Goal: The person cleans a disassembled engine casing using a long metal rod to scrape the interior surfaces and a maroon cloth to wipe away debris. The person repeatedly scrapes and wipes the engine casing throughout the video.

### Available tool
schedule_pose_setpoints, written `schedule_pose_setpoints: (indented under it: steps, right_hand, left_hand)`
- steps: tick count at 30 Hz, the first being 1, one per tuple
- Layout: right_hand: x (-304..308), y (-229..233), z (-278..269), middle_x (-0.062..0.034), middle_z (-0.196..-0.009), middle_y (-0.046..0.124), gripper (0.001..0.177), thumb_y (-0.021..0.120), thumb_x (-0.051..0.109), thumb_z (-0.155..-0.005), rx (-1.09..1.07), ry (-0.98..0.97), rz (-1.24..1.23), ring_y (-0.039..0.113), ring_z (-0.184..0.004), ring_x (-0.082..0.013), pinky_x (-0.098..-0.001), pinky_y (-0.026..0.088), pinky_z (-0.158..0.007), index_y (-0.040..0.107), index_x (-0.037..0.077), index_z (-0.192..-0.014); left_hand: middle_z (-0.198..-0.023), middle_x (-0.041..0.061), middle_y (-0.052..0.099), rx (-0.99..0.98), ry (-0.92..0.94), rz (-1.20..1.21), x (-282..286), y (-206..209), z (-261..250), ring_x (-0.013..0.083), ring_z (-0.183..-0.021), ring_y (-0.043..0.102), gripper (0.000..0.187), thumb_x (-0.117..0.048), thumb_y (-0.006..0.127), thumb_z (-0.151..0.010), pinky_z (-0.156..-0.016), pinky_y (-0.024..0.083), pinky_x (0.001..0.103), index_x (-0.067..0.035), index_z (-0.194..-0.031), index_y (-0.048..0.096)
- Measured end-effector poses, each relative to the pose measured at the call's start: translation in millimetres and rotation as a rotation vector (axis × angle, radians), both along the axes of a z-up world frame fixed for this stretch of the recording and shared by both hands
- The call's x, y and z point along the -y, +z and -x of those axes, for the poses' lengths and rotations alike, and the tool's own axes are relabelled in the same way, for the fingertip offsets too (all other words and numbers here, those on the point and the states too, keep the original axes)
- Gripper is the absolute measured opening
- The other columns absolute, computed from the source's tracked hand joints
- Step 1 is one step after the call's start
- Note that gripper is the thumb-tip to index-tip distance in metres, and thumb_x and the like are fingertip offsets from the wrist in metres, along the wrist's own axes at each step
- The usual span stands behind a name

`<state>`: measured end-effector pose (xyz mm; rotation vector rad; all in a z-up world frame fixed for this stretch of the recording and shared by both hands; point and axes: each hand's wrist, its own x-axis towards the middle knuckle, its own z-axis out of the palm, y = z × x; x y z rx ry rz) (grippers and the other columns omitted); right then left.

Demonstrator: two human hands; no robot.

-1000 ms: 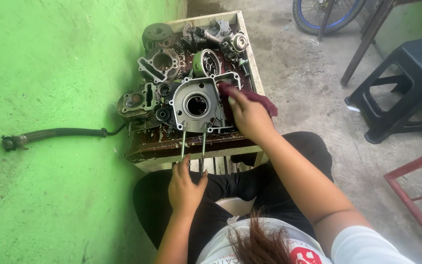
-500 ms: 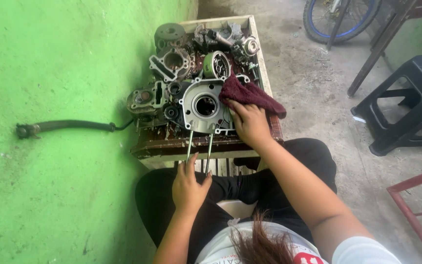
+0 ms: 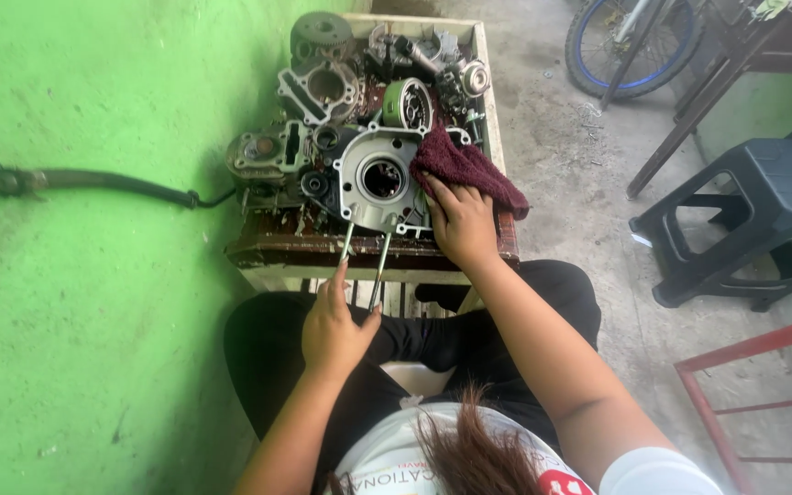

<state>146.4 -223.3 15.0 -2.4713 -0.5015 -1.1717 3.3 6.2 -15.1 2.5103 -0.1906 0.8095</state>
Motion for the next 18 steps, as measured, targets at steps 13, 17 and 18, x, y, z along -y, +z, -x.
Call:
schedule_pose_setpoints:
  steps: [13, 17, 18]
  right_hand:
    - [1.6, 0.6, -4.7, -0.0076, -0.095, 0.069, 0.036, 0.054, 0.036, -0.104, 0.030, 0.016, 0.000, 0.067, -0.098, -0.0314, -0.0472, 0.048, -0.080, 0.066, 0.027, -0.137]
    - [0.8, -3.6, -6.3, -0.0068, -0.094, 0.069, 0.036, 0.055, 0.037, -0.104, 0.035, -0.004, 0.001, 0.067, -0.097, -0.0306, -0.0470, 0.049, -0.081, 0.066, 0.028, -0.137]
    - [1.1, -5.3, -8.3, -0.0073, -0.095, 0.070, 0.036, 0.056, 0.037, -0.103, 0.036, -0.007, 0.004, 0.067, -0.098, -0.0309, -0.0477, 0.049, -0.081, 0.066, 0.028, -0.136]
  left_hand:
    - [-0.108, 0.013, 0.064, 0.018, 0.030, -0.051, 5.5, 14.6, 5.4, 0.0330, -0.091, 0.073, 0.089, -0.035, 0.085, -0.075, -0.072, 0.061, 0.042, -0.013, -0.151, 0.043]
    - [-0.125, 0.028, 0.060, -0.076, 0.019, -0.035, 3.2, 34.7, 9.7, 0.0452, -0.112, 0.067, 0.097, -0.042, 0.086, -0.075, -0.086, 0.059, 0.052, -0.010, -0.154, 0.039]
    - [-0.139, 0.027, 0.048, 0.069, 0.026, 0.003, 3.7, 55.1, 16.0, 0.0473, -0.127, 0.053, 0.103, -0.039, 0.090, -0.070, -0.097, 0.046, 0.060, -0.012, -0.155, 0.040]
